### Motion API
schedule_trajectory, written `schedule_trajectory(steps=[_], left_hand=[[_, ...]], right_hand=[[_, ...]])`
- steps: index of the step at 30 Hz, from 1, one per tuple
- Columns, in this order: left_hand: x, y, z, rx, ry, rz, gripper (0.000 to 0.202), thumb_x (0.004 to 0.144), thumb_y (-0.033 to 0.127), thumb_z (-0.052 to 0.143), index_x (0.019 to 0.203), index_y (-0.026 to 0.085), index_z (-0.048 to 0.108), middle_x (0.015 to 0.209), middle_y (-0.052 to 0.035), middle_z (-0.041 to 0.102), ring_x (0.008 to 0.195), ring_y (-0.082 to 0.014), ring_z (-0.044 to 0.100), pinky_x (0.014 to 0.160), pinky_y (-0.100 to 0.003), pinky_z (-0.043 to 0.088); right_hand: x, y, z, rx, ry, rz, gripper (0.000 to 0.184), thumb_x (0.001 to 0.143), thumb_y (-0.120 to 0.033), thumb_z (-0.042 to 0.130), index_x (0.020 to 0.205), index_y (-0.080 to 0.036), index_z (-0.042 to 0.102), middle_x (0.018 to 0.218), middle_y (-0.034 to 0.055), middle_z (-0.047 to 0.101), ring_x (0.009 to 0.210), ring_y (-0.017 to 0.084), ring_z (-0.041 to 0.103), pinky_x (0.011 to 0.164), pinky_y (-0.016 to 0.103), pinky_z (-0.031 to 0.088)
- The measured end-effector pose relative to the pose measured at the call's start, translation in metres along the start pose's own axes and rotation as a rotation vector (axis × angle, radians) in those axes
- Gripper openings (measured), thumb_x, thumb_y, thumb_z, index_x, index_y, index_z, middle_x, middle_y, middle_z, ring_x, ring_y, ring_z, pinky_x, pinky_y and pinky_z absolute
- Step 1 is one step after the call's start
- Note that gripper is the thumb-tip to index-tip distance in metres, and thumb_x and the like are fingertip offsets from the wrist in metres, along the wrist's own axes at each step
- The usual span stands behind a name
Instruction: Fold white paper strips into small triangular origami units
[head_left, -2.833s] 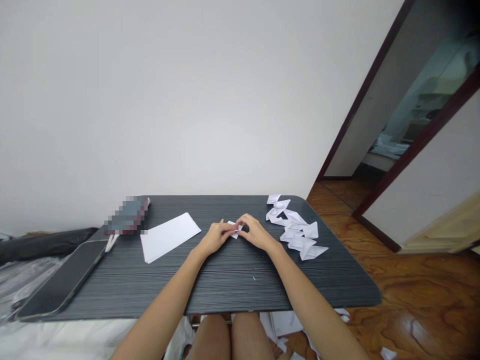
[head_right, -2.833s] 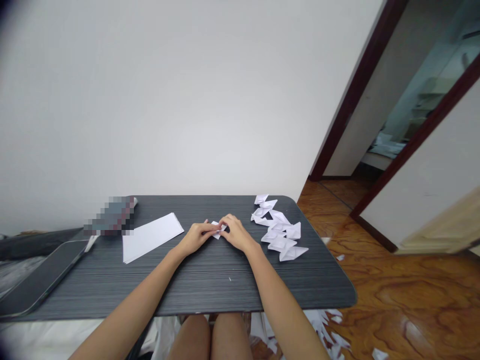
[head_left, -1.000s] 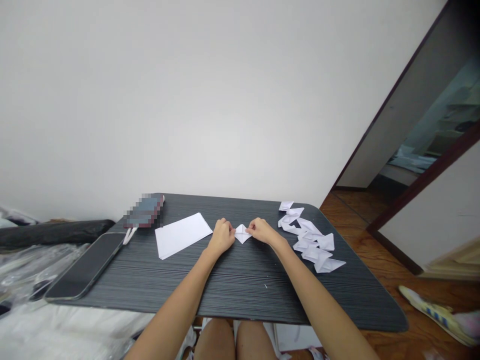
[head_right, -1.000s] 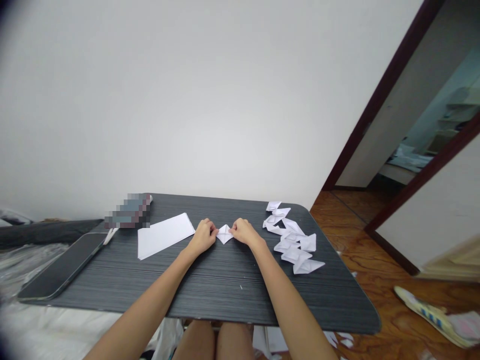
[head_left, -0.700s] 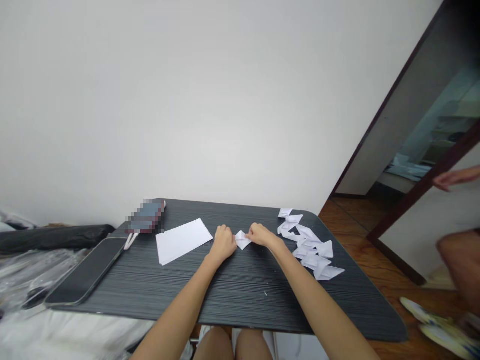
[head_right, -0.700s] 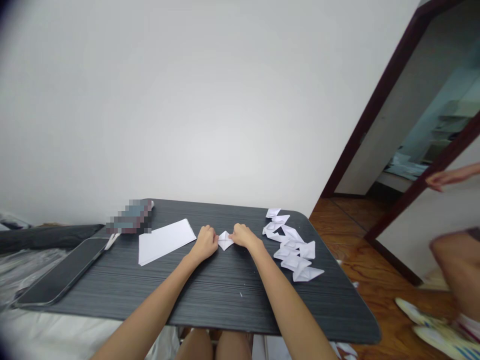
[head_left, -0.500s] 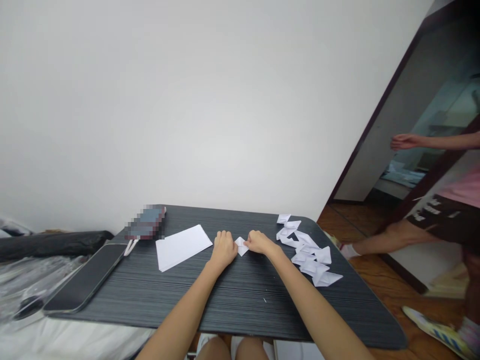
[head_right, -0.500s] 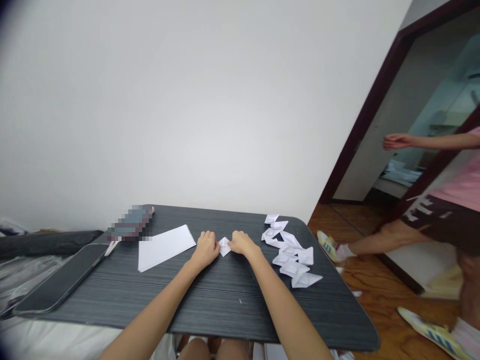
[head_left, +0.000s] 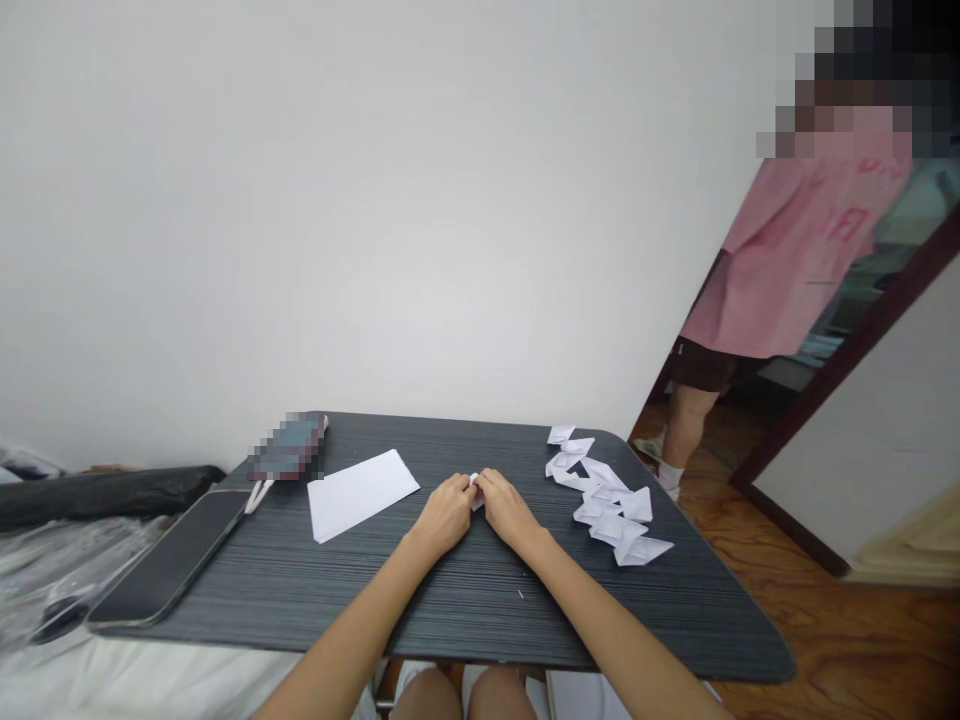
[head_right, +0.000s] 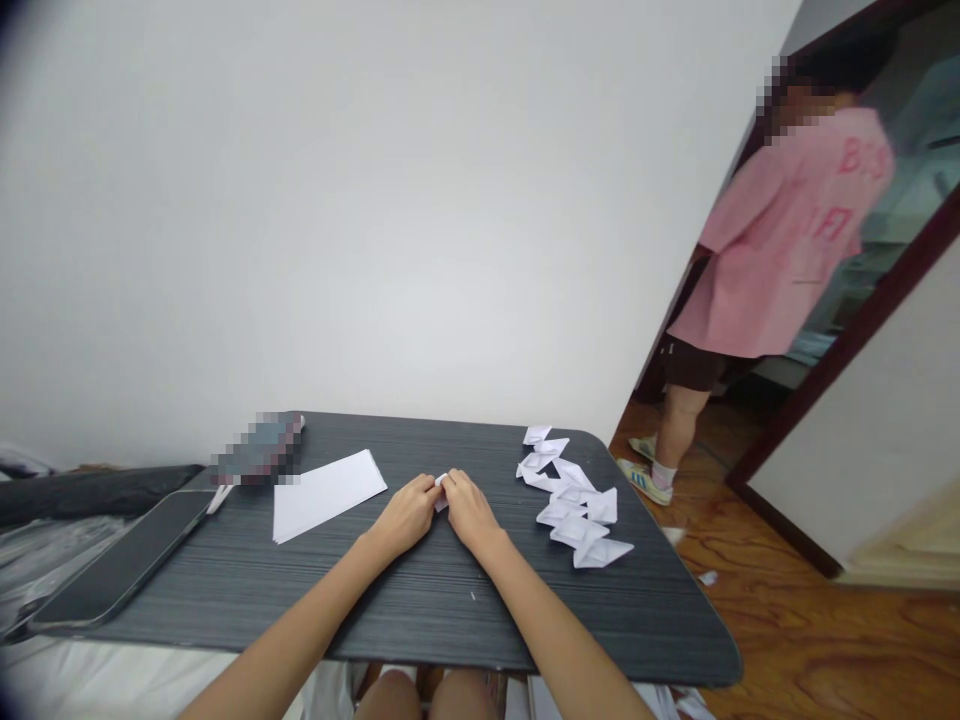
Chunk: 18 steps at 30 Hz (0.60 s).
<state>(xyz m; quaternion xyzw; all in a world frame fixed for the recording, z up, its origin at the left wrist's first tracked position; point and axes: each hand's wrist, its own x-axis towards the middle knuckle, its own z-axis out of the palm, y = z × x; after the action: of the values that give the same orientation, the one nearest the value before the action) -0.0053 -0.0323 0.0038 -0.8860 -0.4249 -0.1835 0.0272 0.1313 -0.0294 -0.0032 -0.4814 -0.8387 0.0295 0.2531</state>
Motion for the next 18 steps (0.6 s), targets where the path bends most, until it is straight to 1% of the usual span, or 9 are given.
schedule_trajectory(steps=[2,4,6,8,10,13,16,18], left_hand=[[-0.006,-0.001,-0.003,-0.025,-0.018,-0.001,0.03,0.076,0.006,0.034,0.096,0.012,0.055,0.087,-0.0092,0.056,0.084,-0.0181,0.049,0.078,-0.03,0.036],[-0.013,-0.003,-0.006,-0.06,-0.016,-0.036,0.036,0.075,0.005,0.033,0.104,0.015,0.053,0.095,-0.0094,0.058,0.091,-0.018,0.05,0.083,-0.034,0.032],[-0.017,-0.005,-0.008,-0.103,-0.021,-0.115,0.042,0.074,0.005,0.032,0.109,0.02,0.051,0.106,-0.0081,0.057,0.098,-0.0189,0.05,0.088,-0.04,0.025],[-0.02,-0.007,-0.011,-0.149,-0.032,-0.205,0.046,0.074,0.005,0.031,0.11,0.026,0.05,0.112,-0.0058,0.056,0.099,-0.0199,0.05,0.088,-0.045,0.02],[-0.02,-0.007,-0.012,-0.175,-0.043,-0.278,0.046,0.075,0.007,0.031,0.11,0.029,0.051,0.11,-0.0052,0.057,0.096,-0.0204,0.053,0.087,-0.046,0.019],[-0.018,-0.007,-0.014,-0.18,-0.039,-0.348,0.042,0.077,0.009,0.031,0.107,0.026,0.054,0.103,-0.0058,0.061,0.093,-0.0206,0.055,0.088,-0.045,0.018],[-0.016,-0.007,-0.015,-0.204,-0.019,-0.37,0.038,0.077,0.011,0.033,0.103,0.024,0.057,0.101,-0.0061,0.062,0.095,-0.0209,0.054,0.088,-0.044,0.018],[-0.015,-0.009,-0.014,-0.231,0.012,-0.356,0.035,0.077,0.012,0.034,0.1,0.023,0.059,0.098,-0.0062,0.063,0.093,-0.0211,0.055,0.088,-0.045,0.018]], right_hand=[[-0.006,-0.001,0.0,0.022,0.002,-0.006,0.028,0.075,-0.001,0.032,0.087,-0.014,0.054,0.088,0.0069,0.05,0.085,0.015,0.044,0.076,0.026,0.036],[-0.013,-0.003,-0.004,0.021,0.007,0.01,0.033,0.073,0.0,0.034,0.094,-0.015,0.055,0.093,0.0075,0.049,0.088,0.015,0.043,0.076,0.027,0.035],[-0.02,-0.005,-0.008,0.0,0.007,0.053,0.039,0.071,-0.001,0.036,0.101,-0.018,0.054,0.099,0.0071,0.049,0.091,0.016,0.042,0.076,0.028,0.033],[-0.026,-0.006,-0.012,-0.026,0.018,0.118,0.041,0.071,-0.003,0.038,0.104,-0.022,0.054,0.103,0.006,0.05,0.094,0.018,0.04,0.077,0.03,0.031],[-0.031,-0.006,-0.014,-0.045,0.032,0.181,0.041,0.071,-0.006,0.039,0.104,-0.025,0.055,0.106,0.0047,0.05,0.1,0.019,0.037,0.081,0.033,0.028],[-0.037,-0.002,-0.017,-0.06,0.045,0.258,0.04,0.071,-0.008,0.038,0.102,-0.026,0.057,0.111,0.0035,0.049,0.107,0.019,0.033,0.086,0.036,0.022],[-0.037,0.002,-0.02,-0.052,0.033,0.305,0.038,0.071,-0.008,0.039,0.099,-0.025,0.059,0.112,0.0044,0.049,0.11,0.02,0.033,0.088,0.038,0.02],[-0.031,0.005,-0.022,-0.028,0.012,0.285,0.035,0.07,-0.009,0.041,0.095,-0.023,0.061,0.109,0.0062,0.05,0.107,0.02,0.036,0.088,0.039,0.021]])
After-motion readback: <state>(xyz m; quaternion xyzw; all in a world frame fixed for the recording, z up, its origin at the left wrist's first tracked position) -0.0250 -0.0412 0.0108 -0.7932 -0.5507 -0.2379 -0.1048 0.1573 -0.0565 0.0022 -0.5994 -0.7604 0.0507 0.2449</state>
